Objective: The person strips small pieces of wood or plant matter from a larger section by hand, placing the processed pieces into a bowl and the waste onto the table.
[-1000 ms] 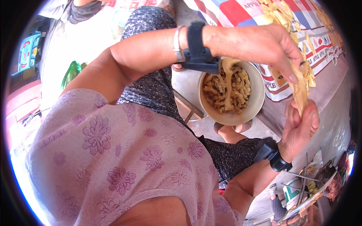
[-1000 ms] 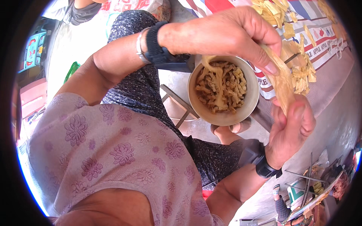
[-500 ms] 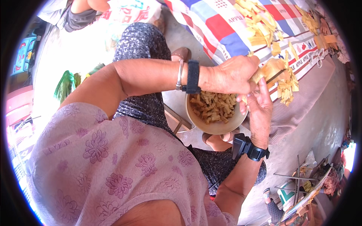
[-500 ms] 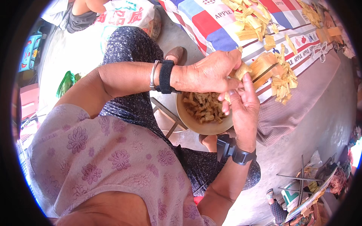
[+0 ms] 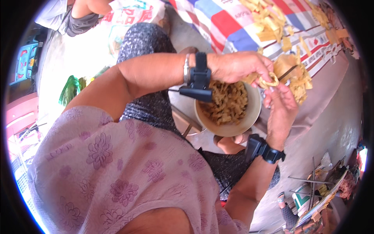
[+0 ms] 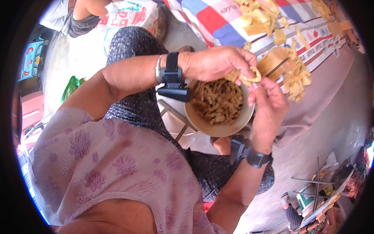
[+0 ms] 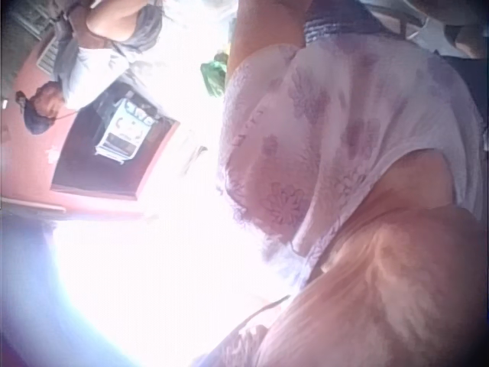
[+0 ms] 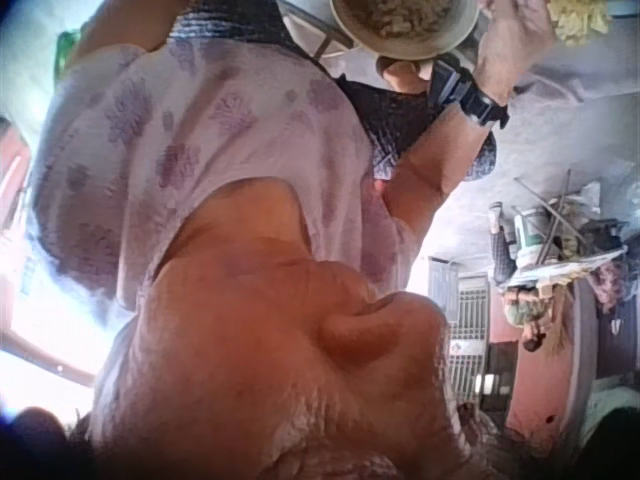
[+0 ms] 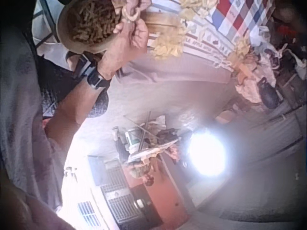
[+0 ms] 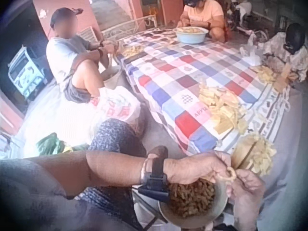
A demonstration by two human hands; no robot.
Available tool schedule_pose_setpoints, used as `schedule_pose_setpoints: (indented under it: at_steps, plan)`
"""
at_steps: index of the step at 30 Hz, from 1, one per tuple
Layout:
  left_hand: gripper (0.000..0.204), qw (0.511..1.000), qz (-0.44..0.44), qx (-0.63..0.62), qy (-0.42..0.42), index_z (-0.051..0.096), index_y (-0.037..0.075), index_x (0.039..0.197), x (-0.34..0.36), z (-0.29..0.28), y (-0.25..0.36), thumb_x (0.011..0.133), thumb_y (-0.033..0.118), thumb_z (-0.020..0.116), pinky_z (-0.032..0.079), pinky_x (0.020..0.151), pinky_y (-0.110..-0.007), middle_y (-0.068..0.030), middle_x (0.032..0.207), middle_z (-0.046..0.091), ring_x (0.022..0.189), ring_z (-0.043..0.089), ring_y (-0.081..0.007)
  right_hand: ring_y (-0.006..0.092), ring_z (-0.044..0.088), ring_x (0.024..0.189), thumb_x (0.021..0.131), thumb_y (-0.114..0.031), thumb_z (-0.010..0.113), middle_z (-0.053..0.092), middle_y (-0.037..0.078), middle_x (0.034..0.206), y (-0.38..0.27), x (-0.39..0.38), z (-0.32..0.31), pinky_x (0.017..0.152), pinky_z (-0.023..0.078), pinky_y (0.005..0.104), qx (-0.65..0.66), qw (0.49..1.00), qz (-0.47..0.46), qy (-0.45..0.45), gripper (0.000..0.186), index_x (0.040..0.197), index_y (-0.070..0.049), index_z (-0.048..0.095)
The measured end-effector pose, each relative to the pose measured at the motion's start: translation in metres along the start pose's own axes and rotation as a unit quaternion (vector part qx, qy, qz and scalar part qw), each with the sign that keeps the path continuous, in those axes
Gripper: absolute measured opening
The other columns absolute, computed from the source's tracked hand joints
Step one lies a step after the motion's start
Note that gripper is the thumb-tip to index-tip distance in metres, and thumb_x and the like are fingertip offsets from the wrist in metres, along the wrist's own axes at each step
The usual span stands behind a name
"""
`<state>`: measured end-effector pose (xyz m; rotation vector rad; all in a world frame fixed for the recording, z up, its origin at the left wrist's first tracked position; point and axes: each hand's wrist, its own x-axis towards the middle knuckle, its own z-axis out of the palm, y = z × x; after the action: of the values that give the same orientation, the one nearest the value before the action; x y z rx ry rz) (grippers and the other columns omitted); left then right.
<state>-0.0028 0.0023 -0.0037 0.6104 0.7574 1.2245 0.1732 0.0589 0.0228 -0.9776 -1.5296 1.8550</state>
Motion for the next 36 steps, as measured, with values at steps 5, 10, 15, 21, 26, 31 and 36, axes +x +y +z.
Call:
schedule_pose_setpoints:
  at_steps: [5, 10, 15, 21, 26, 31, 36]
  plan:
    - [0.014, 0.991, 0.000, 0.122, 0.057, 0.059, 0.002, 0.076, -0.001, -0.003, -0.010, 0.077, 0.012, 0.069, 0.042, 0.059, -0.026, -0.0023, 0.071, 0.056, 0.064, 0.052, -0.0101, 0.0074, 0.055, 0.070, 0.088, 0.005, 0.055, 0.065, 0.006, 0.087, 0.004, -0.001, -0.001, 0.063, 0.042, 0.0190, -0.018, 0.999, -0.005, -0.027, 0.020, 0.107, 0.005, 0.060]
    - [0.014, 0.985, 0.040, 0.120, 0.118, 0.059, 0.000, 0.081, -0.004, 0.002, -0.011, 0.073, 0.003, 0.071, 0.037, 0.051, -0.021, -0.0009, 0.068, 0.055, 0.056, 0.048, -0.0068, 0.0101, 0.060, 0.085, 0.082, 0.011, 0.053, 0.065, 0.010, 0.101, 0.002, -0.003, 0.011, 0.071, 0.046, 0.0203, -0.101, 0.993, -0.053, -0.038, 0.038, 0.120, 0.004, 0.051]
    - [0.016, 0.984, 0.067, 0.103, 0.125, 0.061, 0.000, 0.086, -0.009, 0.010, -0.006, 0.074, 0.000, 0.072, 0.038, 0.052, -0.020, 0.0002, 0.071, 0.057, 0.057, 0.049, -0.0051, 0.0121, 0.062, 0.085, 0.081, 0.012, 0.050, 0.066, 0.013, 0.100, 0.005, -0.003, 0.014, 0.074, 0.049, 0.0231, -0.105, 0.993, -0.052, 0.011, 0.037, 0.116, 0.003, 0.047]
    - [0.013, 0.983, 0.074, 0.123, 0.114, 0.065, 0.000, 0.088, -0.008, 0.008, -0.002, 0.077, 0.001, 0.071, 0.040, 0.055, -0.019, -0.0006, 0.074, 0.060, 0.061, 0.052, -0.0051, 0.0123, 0.062, 0.080, 0.081, 0.012, 0.050, 0.066, 0.013, 0.097, 0.005, -0.004, 0.016, 0.072, 0.050, 0.0232, -0.131, 0.987, -0.089, 0.038, 0.036, 0.116, 0.003, 0.046]
    - [0.010, 0.990, 0.088, 0.075, 0.083, 0.065, 0.000, 0.087, -0.006, 0.002, -0.005, 0.078, 0.000, 0.070, 0.041, 0.060, -0.020, -0.0003, 0.077, 0.063, 0.065, 0.053, -0.0062, 0.0113, 0.063, 0.077, 0.086, 0.012, 0.051, 0.067, 0.013, 0.095, 0.009, -0.002, 0.015, 0.069, 0.050, 0.0228, -0.097, 0.990, -0.105, 0.018, 0.030, 0.114, 0.003, 0.047]
    - [0.010, 0.990, 0.083, 0.100, 0.054, 0.065, 0.000, 0.087, -0.006, -0.001, -0.008, 0.078, 0.001, 0.071, 0.041, 0.063, -0.022, -0.0004, 0.079, 0.064, 0.068, 0.054, -0.0068, 0.0099, 0.062, 0.070, 0.089, 0.010, 0.052, 0.067, 0.009, 0.087, 0.007, 0.004, 0.006, 0.065, 0.050, 0.0216, -0.058, 0.997, -0.058, -0.012, 0.018, 0.106, 0.005, 0.056]
    - [0.013, 0.988, 0.072, 0.105, 0.082, 0.065, 0.001, 0.089, -0.006, 0.001, -0.015, 0.079, 0.004, 0.073, 0.044, 0.069, -0.022, -0.0012, 0.083, 0.066, 0.075, 0.058, -0.0076, 0.0091, 0.061, 0.068, 0.089, 0.009, 0.053, 0.067, 0.007, 0.083, 0.013, 0.007, -0.004, 0.064, 0.050, 0.0214, -0.097, 0.995, -0.037, -0.012, 0.013, 0.100, 0.005, 0.060]
